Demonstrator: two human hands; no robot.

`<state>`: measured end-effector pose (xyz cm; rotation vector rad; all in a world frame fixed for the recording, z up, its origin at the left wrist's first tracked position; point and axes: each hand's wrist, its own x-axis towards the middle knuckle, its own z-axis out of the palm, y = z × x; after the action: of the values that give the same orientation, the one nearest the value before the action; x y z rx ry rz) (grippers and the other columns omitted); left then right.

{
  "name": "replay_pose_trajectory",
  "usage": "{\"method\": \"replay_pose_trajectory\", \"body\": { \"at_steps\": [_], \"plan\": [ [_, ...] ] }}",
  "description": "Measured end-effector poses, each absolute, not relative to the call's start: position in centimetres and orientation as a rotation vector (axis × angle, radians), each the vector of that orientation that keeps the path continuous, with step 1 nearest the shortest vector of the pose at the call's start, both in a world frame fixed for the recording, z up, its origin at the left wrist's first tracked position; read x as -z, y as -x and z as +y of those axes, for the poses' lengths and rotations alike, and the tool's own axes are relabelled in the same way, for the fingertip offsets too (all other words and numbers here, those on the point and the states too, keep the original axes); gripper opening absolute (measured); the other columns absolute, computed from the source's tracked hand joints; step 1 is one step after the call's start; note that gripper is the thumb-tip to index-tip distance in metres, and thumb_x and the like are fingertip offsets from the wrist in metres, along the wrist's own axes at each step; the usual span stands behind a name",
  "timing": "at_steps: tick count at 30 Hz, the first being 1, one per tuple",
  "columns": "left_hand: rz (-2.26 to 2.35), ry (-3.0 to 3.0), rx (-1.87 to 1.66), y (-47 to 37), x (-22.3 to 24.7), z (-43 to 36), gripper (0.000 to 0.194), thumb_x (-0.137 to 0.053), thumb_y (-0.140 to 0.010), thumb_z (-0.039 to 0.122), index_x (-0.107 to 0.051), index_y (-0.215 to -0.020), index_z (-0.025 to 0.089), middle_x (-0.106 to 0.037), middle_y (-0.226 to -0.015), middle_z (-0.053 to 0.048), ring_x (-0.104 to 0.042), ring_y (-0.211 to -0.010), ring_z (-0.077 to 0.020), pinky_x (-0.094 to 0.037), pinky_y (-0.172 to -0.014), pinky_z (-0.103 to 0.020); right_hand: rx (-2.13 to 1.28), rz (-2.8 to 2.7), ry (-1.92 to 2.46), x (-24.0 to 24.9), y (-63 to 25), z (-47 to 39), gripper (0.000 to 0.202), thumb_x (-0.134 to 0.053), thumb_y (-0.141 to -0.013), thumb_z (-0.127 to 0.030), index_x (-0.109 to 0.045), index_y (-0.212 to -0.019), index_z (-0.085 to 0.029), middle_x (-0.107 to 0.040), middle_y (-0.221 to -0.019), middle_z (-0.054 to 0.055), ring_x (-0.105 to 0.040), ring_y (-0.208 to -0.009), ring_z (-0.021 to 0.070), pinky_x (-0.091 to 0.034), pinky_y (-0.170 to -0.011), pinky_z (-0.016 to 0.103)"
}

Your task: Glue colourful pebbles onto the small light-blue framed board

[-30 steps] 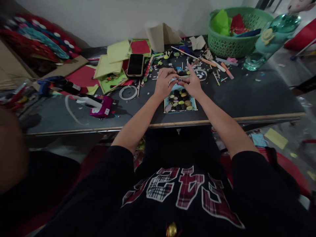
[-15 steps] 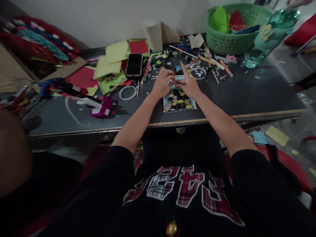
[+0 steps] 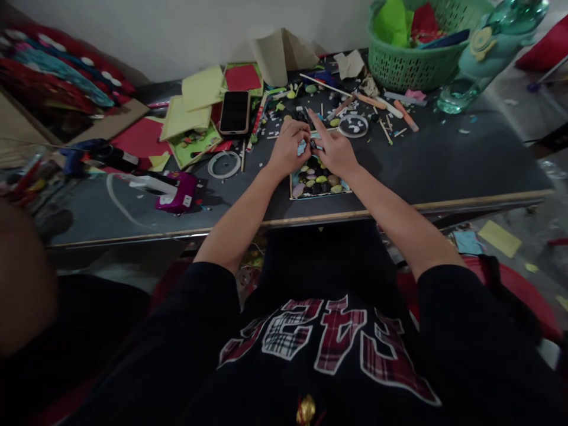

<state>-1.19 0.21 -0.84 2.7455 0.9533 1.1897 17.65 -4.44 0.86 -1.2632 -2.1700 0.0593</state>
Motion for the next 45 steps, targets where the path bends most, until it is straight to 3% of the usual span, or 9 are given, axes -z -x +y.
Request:
{"method": "replay_pose_trajectory", "body": {
  "at_steps": [5, 9, 16, 21, 26, 30, 36, 40, 45],
  "plan": [
    [0.915, -2.745, -1.247, 1.1, 1.3, 0.7, 0.036, -0.043, -0.101, 0.054, -0.058, -0.095, 0.022, -0.063, -0.115, -0.014, -0.059, -0.120, -0.0301, -0.048, -0.108, -0.055, -0.084, -2.169, 1.245, -1.2, -17.5, -4.5, 0.079, -0.037, -0.103, -0.056, -0.008, -0.166, -0.019, -0.076, -0.112, 0.009, -0.068, -0.112, 0.0294, -0.054, -0.102, 0.048],
    [0.876, -2.715, -1.250, 1.1, 1.5, 1.2, 0.038, -0.045, -0.100, 0.057, -0.058, -0.092, 0.022, -0.063, -0.112, -0.012, -0.060, -0.117, -0.0303, -0.048, -0.106, -0.055, -0.246, -2.140, 1.239, -1.0, -17.5, -4.0, 0.084, -0.039, -0.102, -0.059, -0.006, -0.166, -0.016, -0.079, -0.105, 0.008, -0.073, -0.092, 0.0237, -0.057, -0.093, 0.042],
    [0.998, -2.620, -1.170, 0.8, 0.8, 0.7, 0.037, -0.043, -0.100, 0.055, -0.060, -0.095, 0.023, -0.064, -0.115, -0.015, -0.058, -0.121, -0.0316, -0.045, -0.108, -0.057, -0.456, -1.947, 1.237, -0.9, -17.6, -3.2, 0.106, -0.058, -0.087, -0.071, -0.017, -0.165, -0.012, -0.079, -0.089, 0.009, -0.073, -0.087, 0.0272, -0.057, -0.091, 0.046],
    [1.061, -2.636, -1.134, 0.6, 0.5, -0.1, 0.040, -0.043, -0.099, 0.059, -0.061, -0.095, 0.024, -0.065, -0.112, -0.014, -0.061, -0.118, -0.0324, -0.048, -0.106, -0.059, -0.575, -1.775, 1.225, -0.3, -18.2, -1.9, 0.112, -0.061, -0.079, -0.080, -0.024, -0.163, -0.014, -0.076, -0.082, 0.006, -0.070, -0.084, 0.0263, -0.057, -0.090, 0.046],
    [1.167, -2.607, -1.200, 1.0, 0.0, -0.9, 0.056, -0.027, -0.100, 0.067, -0.063, -0.115, 0.026, -0.064, -0.125, -0.015, -0.058, -0.126, -0.0311, -0.045, -0.112, -0.056, -0.662, -1.739, 1.161, 1.0, -18.1, -0.5, 0.128, -0.071, -0.069, -0.081, -0.018, -0.165, -0.014, -0.075, -0.083, 0.005, -0.071, -0.093, 0.0279, -0.056, -0.092, 0.045],
    [1.156, -2.654, -1.203, 1.2, -0.7, -1.7, 0.069, -0.022, -0.098, 0.071, -0.060, -0.134, 0.027, -0.059, -0.140, -0.016, -0.054, -0.133, -0.0312, -0.042, -0.115, -0.054, -0.784, -1.626, 1.139, 1.5, -17.5, 0.1, 0.127, -0.070, -0.070, -0.082, -0.018, -0.164, -0.015, -0.075, -0.081, 0.004, -0.072, -0.088, 0.0265, -0.057, -0.090, 0.046],
    [1.213, -2.643, -1.230, 1.0, -0.4, -1.4, 0.063, -0.034, -0.096, 0.072, -0.069, -0.123, 0.028, -0.066, -0.129, -0.014, -0.056, -0.129, -0.0318, -0.043, -0.111, -0.053, -0.925, -1.532, 1.126, 0.4, -16.9, -0.6, 0.129, -0.076, -0.067, -0.078, -0.017, -0.165, -0.020, -0.076, -0.083, 0.001, -0.073, -0.084, 0.0235, -0.059, -0.090, 0.045],
    [1.249, -2.581, -1.241, 0.9, 0.0, -1.2, 0.062, -0.039, -0.091, 0.077, -0.069, -0.116, 0.028, -0.066, -0.126, -0.015, -0.055, -0.129, -0.0354, -0.044, -0.108, -0.054, -0.883, -1.656, 1.145, -1.3, -16.6, -2.1, 0.127, -0.080, -0.067, -0.074, -0.019, -0.165, -0.019, -0.075, -0.082, 0.001, -0.072, -0.092, 0.0231, -0.059, -0.094, 0.041],
    [1.197, -2.630, -1.235, 0.8, 0.1, -1.1, 0.064, -0.027, -0.095, 0.077, -0.062, -0.108, 0.025, -0.063, -0.128, -0.014, -0.052, -0.129, -0.0321, -0.043, -0.110, -0.055, -0.859, -1.747, 1.146, -2.1, -16.7, -2.8, 0.124, -0.082, -0.070, -0.066, -0.019, -0.165, -0.017, -0.075, -0.082, 0.002, -0.072, -0.095, 0.0239, -0.058, -0.097, 0.042]
  ]
}}
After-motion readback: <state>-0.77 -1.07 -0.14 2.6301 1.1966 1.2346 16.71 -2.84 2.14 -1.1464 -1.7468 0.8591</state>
